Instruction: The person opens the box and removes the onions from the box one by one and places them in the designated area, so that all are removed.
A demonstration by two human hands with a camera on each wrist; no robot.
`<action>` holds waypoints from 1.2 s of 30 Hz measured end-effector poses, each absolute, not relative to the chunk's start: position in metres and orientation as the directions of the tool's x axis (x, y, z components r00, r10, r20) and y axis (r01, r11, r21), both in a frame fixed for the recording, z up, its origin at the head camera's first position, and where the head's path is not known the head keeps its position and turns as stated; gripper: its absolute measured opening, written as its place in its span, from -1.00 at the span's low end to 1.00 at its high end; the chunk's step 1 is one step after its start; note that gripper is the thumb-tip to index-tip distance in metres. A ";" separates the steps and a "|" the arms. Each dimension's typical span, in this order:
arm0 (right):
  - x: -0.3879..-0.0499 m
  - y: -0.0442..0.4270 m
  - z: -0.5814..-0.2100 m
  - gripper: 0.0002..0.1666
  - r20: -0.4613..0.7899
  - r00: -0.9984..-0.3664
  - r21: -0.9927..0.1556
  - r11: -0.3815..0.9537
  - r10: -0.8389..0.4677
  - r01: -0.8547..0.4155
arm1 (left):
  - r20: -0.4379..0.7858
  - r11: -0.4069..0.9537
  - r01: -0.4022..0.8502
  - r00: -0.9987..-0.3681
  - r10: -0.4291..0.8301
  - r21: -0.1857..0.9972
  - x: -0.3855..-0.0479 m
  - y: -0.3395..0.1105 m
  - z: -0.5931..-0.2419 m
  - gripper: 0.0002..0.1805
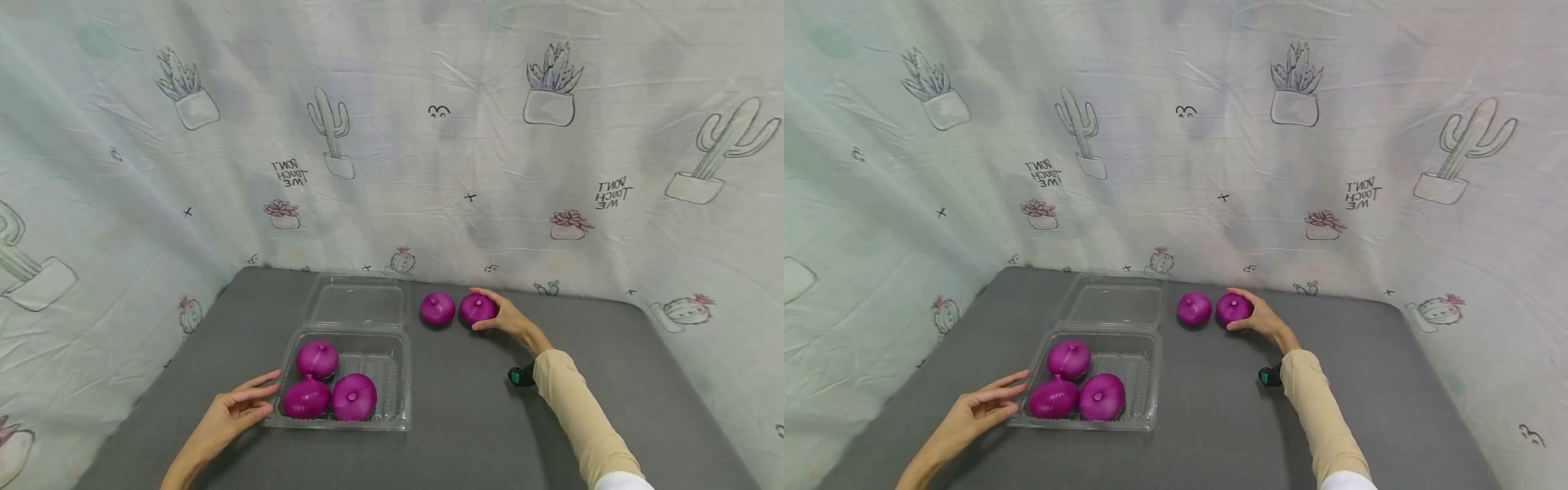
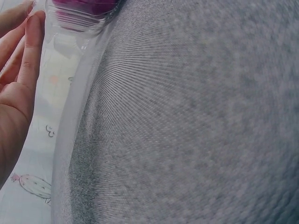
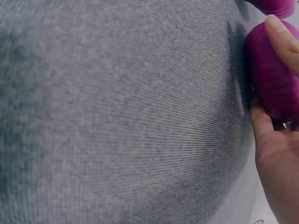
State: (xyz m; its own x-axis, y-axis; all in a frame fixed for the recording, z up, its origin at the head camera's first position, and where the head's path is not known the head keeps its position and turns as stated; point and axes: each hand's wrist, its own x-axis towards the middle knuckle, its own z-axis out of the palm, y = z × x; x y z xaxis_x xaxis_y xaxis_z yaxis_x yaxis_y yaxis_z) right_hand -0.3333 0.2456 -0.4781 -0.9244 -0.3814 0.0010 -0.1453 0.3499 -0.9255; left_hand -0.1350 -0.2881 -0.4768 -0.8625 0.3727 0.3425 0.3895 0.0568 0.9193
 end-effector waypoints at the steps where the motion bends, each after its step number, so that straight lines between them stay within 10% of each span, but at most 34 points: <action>1: -0.333 0.245 -0.478 0.01 0.003 -0.926 -0.922 0.357 -0.378 -0.149 | 0.343 0.055 0.390 -0.861 0.375 0.919 -0.135 -0.288 -0.477 -0.62; 36: -0.338 0.254 -0.477 0.10 -0.010 -0.888 -0.968 0.228 -0.459 -0.106 | 0.325 0.060 0.372 -0.869 0.374 0.926 -0.134 -0.288 -0.477 -0.63</action>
State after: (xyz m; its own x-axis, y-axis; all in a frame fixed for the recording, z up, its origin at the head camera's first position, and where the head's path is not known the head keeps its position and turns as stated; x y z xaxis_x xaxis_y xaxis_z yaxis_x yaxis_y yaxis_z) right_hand -0.3383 0.2538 -0.4767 -0.8883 -0.4591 -0.0104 -0.1064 0.2277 -0.9679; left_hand -0.1344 -0.2876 -0.4771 -0.8688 0.3738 0.3247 0.3721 0.0604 0.9262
